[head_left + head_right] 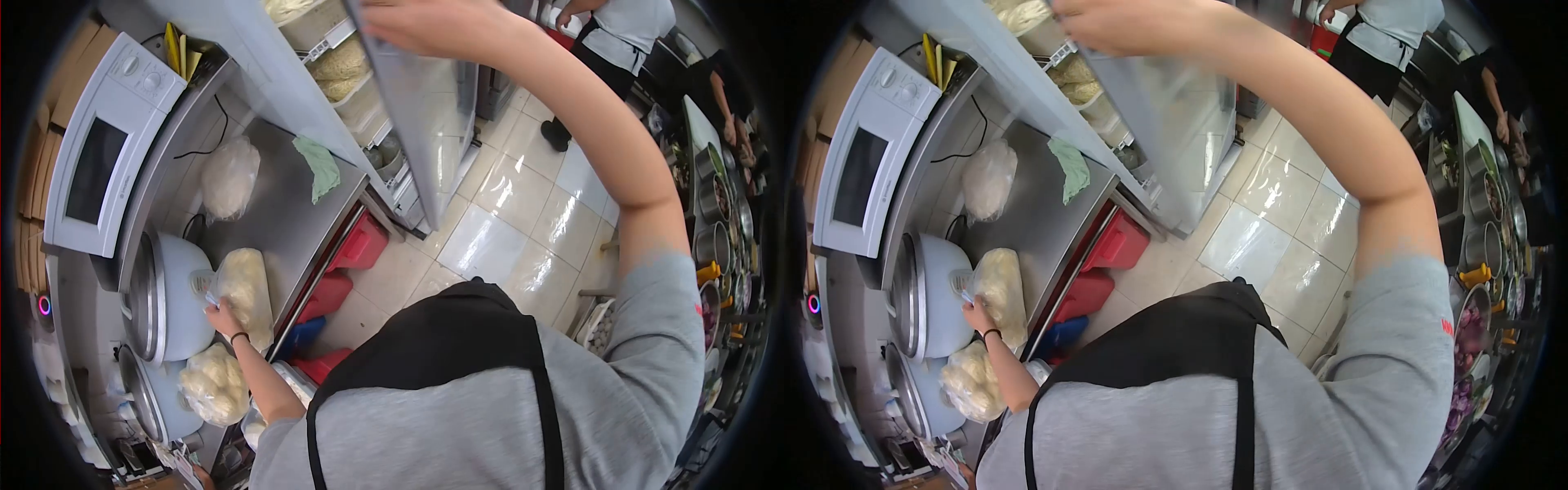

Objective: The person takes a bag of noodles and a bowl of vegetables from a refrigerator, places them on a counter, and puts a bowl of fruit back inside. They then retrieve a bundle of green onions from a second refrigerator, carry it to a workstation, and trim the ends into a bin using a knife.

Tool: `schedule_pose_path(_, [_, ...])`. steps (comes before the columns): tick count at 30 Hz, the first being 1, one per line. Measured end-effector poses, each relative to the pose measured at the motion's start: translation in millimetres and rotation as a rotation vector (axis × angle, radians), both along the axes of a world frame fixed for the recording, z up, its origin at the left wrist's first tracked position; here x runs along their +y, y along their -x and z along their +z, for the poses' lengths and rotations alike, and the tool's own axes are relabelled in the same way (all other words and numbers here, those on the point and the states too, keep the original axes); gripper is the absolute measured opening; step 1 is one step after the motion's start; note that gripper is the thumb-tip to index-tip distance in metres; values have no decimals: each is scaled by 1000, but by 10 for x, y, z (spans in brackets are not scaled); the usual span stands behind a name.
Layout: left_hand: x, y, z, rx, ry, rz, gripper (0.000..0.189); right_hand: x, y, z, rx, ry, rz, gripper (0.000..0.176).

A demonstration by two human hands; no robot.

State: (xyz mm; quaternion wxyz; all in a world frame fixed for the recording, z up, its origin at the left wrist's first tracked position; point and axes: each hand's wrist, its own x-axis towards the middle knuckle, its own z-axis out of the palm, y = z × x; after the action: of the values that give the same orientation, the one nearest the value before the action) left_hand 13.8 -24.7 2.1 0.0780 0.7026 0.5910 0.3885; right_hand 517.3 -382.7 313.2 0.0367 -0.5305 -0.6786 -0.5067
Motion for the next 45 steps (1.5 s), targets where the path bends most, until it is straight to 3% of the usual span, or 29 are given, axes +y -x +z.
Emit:
schedule_pose_path(1, [8,1,-30,41,-68,-21,33,-244,11,-51,-6,-184,86,13])
schedule_pose_path(5, [137,-4,4,170,44,47,29,-1215,-258,-536,286,-559,32,21])
schedule_pose_path(6, [165,-22,77,10,263,-37,25,-1431,-249,-687,614,-640,-39,42])
schedule_pose_path(7, [178,-50,137,-148,484,-119,22,-1545,-311,-777,834,-712,47,54])
schedule_pose_path(8, [171,-85,186,-131,482,-128,22,-1650,-381,-849,1052,-783,137,67])
schedule_pose_path(10, [111,-274,373,-141,584,-212,24,-1876,-604,-982,836,-886,-253,75])
schedule_pose_path(12, [-17,-540,447,-107,522,-186,22,-2119,-780,-891,1106,-1049,-104,60])
schedule_pose_path(13, [-147,-701,464,-98,468,-144,21,-2278,-959,-894,1001,-1114,-269,49])
schedule_pose_path(14, [-279,-833,510,-84,467,-157,21,-2403,-1114,-893,1017,-1191,-270,42])
schedule_pose_path(16, [-657,-1179,674,-359,680,-286,18,-2716,-1488,-931,1003,-1208,-212,38])
schedule_pose_path(18, [-916,-1484,607,-447,768,-380,17,-2948,-1773,-941,1120,-1246,-186,35])
schedule_pose_path(19, [-973,-1600,593,-537,850,-470,16,-3043,-1950,-975,1084,-1242,-114,32])
schedule_pose_path(22, [-1192,-2065,355,-681,1095,-532,22,-3251,-2237,-996,1075,-1309,-274,28])
schedule_pose_path(23, [-1333,-2253,318,-716,1192,-547,24,-3383,-2735,-1183,749,-1371,-263,31])
schedule_pose_path(24, [-1480,-2443,292,-754,1288,-561,25,-3590,-2694,-1104,1335,-1130,-167,84])
schedule_pose_path(27, [-1906,-3011,224,-806,1430,-555,30,-3727,-3033,-1244,1110,-1186,-268,73])
schedule_pose_path(30, [-1941,-3364,34,-803,1428,-541,31,-3679,-2946,-1250,1052,-1189,-260,78])
schedule_pose_path(32, [-1978,-3588,10,-730,1491,-606,35,-3488,-2847,-1251,742,-1363,-403,57])
schedule_pose_path(34, [-2005,-3750,-15,-752,1492,-629,34,-3798,-3240,-1469,575,-1403,-577,61])
schedule_pose_path(38, [-1912,-3928,-229,-660,1371,-637,34,-3939,-3350,-1574,647,-1433,-731,53])
schedule_pose_path(40, [-1896,-4108,-339,-621,1373,-639,36,-4282,-3568,-1617,139,-1205,-913,47])
schedule_pose_path(42, [-1876,-4234,-478,-617,1365,-585,38,-4038,-3478,-1693,208,-1330,-865,56])
schedule_pose_path(44, [-1754,-4349,-775,-562,1381,-568,36,-4523,-3484,-1912,260,-1090,-1289,46])
schedule_pose_path(45, [-1728,-4413,-859,-596,1387,-563,34,-4071,-3266,-1915,50,-1087,-1189,36])
